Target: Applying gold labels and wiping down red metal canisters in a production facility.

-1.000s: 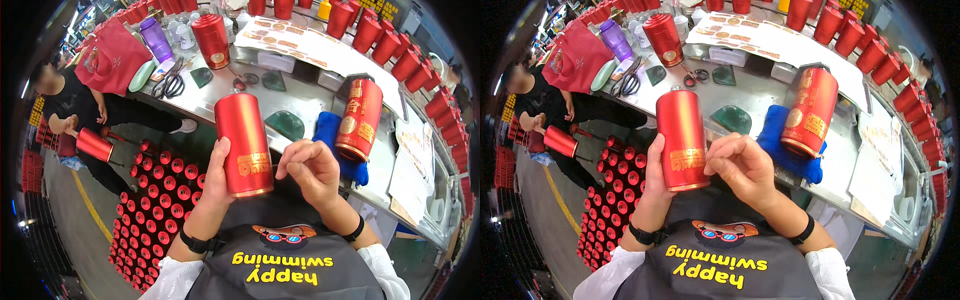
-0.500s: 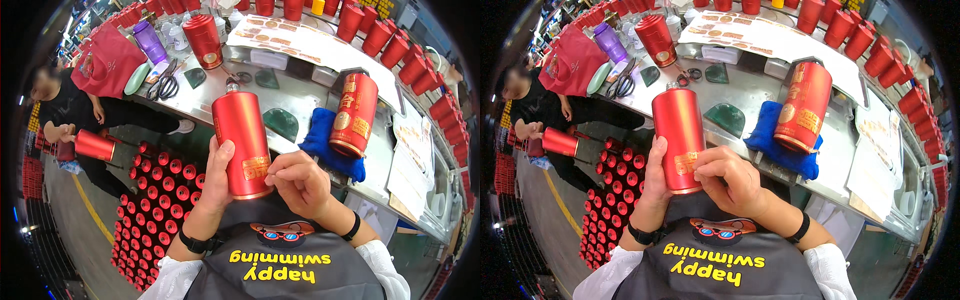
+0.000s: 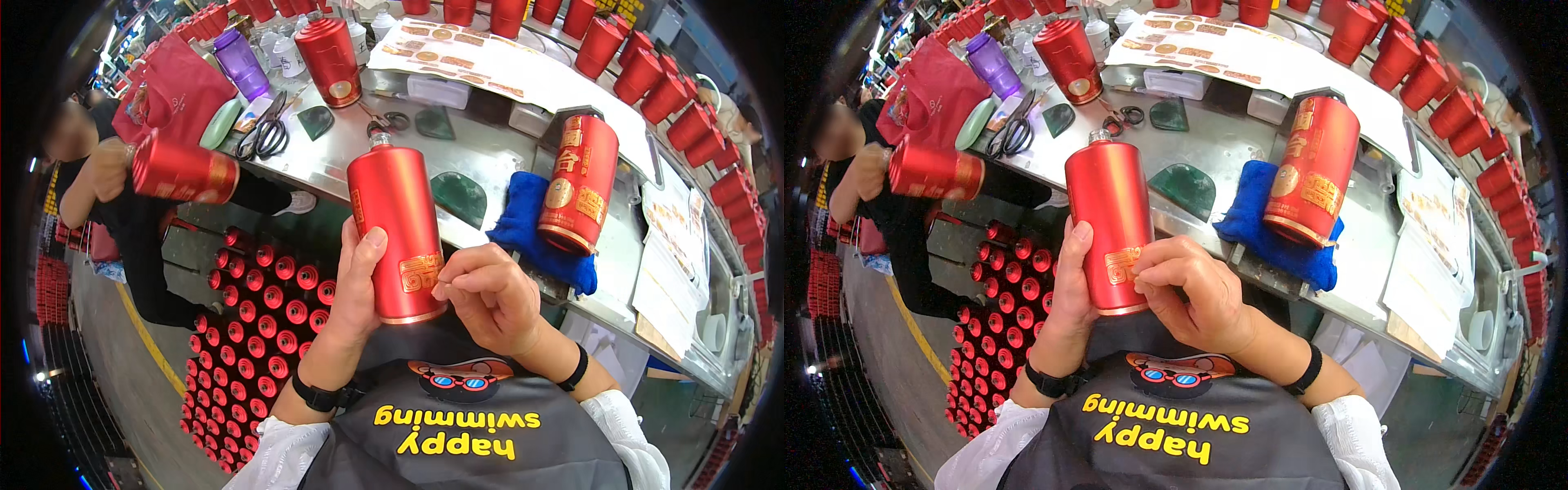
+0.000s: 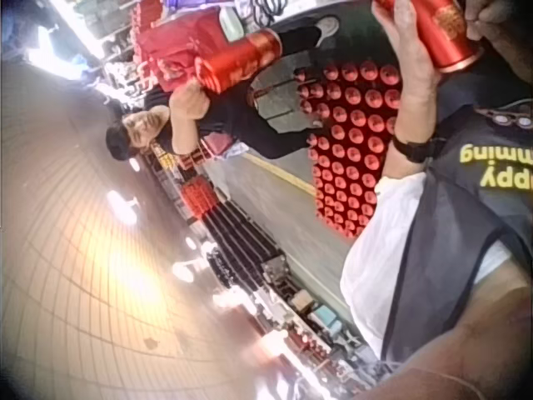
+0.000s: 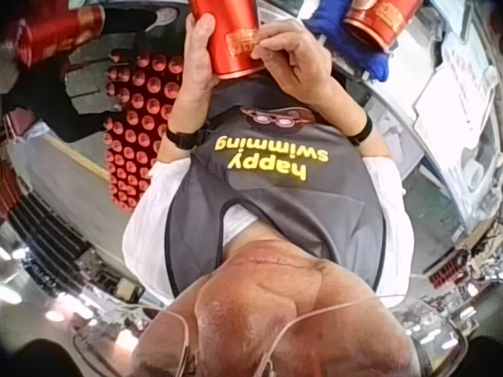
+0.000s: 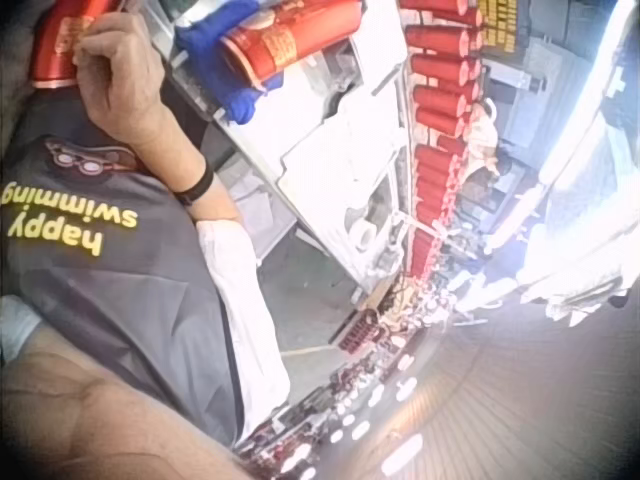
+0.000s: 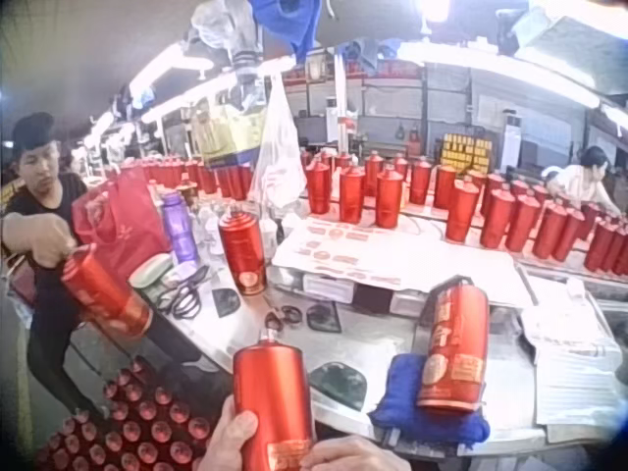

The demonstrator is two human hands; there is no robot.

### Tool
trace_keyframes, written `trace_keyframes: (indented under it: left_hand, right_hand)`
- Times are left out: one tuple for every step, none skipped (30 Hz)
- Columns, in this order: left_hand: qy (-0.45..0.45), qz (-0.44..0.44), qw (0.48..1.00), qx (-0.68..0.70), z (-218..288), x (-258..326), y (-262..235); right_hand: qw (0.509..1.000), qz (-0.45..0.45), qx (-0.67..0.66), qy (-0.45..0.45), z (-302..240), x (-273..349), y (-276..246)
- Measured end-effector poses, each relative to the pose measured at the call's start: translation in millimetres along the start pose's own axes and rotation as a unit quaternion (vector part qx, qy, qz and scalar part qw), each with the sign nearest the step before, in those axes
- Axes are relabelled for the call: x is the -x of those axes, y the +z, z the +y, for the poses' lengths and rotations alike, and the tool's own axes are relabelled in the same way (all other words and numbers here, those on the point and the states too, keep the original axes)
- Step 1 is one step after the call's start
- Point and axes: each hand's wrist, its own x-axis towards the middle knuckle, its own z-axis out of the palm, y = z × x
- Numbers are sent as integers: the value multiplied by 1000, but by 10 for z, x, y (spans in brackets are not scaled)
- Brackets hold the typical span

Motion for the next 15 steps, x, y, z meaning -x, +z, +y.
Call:
trace_keyframes:
  left_hand:
    - [0, -1, 1000, 0, 2, -4, -3]
    - [0, -6, 1000, 4, -4, -12, -16]
    - [1, -11, 1000, 7, -24, -22, -33]
    - [3, -16, 1000, 10, -41, -32, -48]
    - [2, -18, 1000, 12, -52, -41, -60]
    - [1, -20, 1000, 14, -60, -51, -74]
    - [-1, -22, 1000, 16, -63, -57, -82]
    - [-4, -17, 1000, 15, -61, -58, -84]
    - [-6, -13, 1000, 13, -59, -58, -77]
    - [-7, -8, 1000, 11, -55, -59, -71]
    - [-5, -5, 1000, 9, -54, -62, -62]
    - [-4, -3, 1000, 8, -51, -66, -56]
    - [-3, -1, 1000, 6, -46, -71, -51]
    - [-6, 3, 1000, 6, -38, -77, -47]
    - [-5, 6, 1000, 5, -36, -68, -36]
  right_hand:
    - [1000, 1, 0, 1, 2, -3, 4]
    - [1000, 2, 0, 1, 3, -5, 8]
    - [1000, 2, 0, 1, 8, -6, 4]
    - [1000, 1, 1, 2, 13, -6, 0]
    - [1000, 0, 2, 2, 18, -6, -4]
    - [1000, 0, 4, 4, 23, -7, -3]
    - [1000, -2, 8, 5, 21, -13, -4]
    - [1000, -4, 12, 5, 14, -23, -8]
    - [1000, -6, 15, 5, 14, -30, -16]
    - [1000, -5, 14, 5, 22, -34, -19]
    - [1000, -4, 13, 4, 31, -38, -19]
    - [1000, -3, 13, 6, 36, -40, -14]
    - [1000, -4, 15, 7, 36, -46, -12]
    - [1000, -5, 18, 8, 35, -54, -11]
    - [1000, -7, 19, 5, 32, -48, -16]
